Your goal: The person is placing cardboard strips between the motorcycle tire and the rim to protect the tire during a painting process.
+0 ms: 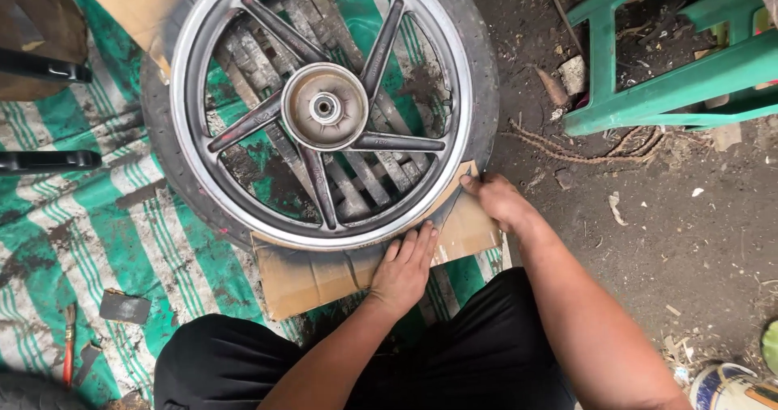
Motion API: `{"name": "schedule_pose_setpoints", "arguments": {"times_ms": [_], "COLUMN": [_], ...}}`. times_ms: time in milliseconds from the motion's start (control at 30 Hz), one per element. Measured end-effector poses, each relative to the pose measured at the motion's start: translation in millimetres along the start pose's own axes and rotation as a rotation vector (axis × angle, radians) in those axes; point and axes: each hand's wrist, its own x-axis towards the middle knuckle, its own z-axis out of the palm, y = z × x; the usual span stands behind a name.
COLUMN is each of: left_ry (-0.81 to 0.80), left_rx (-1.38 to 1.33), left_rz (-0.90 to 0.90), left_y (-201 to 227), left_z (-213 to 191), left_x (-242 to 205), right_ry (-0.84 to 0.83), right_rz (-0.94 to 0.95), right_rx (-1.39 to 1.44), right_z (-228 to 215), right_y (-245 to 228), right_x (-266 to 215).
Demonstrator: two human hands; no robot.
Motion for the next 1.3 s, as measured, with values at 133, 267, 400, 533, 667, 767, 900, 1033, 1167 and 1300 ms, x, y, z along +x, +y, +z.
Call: {"name": "schedule_pose_setpoints", "arguments": {"times_ms": [133, 267, 400, 533, 667, 767, 900, 1033, 1167, 1300], "left_ry": [0.01, 0.013, 0.001, -0.011, -0.154, -0.032, -0.025, -0.019, -0.016, -0.01], "left_rx": [-0.024, -0.034, -0.065, -0.115, -0.183, -0.157, -0.179, -0.189, -0.182, -0.173], "left_rz": [-0.023, -0.044, -0.059, -0.083, -0.085, -0.102, -0.114, -0.148, -0.158, -0.161], "left_y": [2, 3, 2, 0, -6, 1, 3, 3, 2, 2], "left_z": [-1, 0, 4, 4, -6, 11, 11, 10, 18, 18], "left_x": [0, 0, 1, 1, 8, -6, -9, -7, -7, -9], "right_ry": [0.04, 0.034, 0.016, 0.017, -0.094, 0.012, 0.097, 0.198, 0.251, 0.242], "right_rz": [-0.005, 0.02, 0.052, 0.082, 0.084, 0.07, -0.026, -0.023, 0.02, -0.07], "right_rx": [0.104, 0.092, 0.026, -0.085, -0.085, -0.119, -0.004, 0.009, -0.007, 0.001], "right_z": [17, 17, 13, 18, 4, 20, 9, 19, 12, 12], "right_y": [26, 25, 13, 14, -12, 25, 13, 16, -8, 4], "right_x": [34, 35, 32, 50, 41, 70, 37, 55, 40, 45]}}
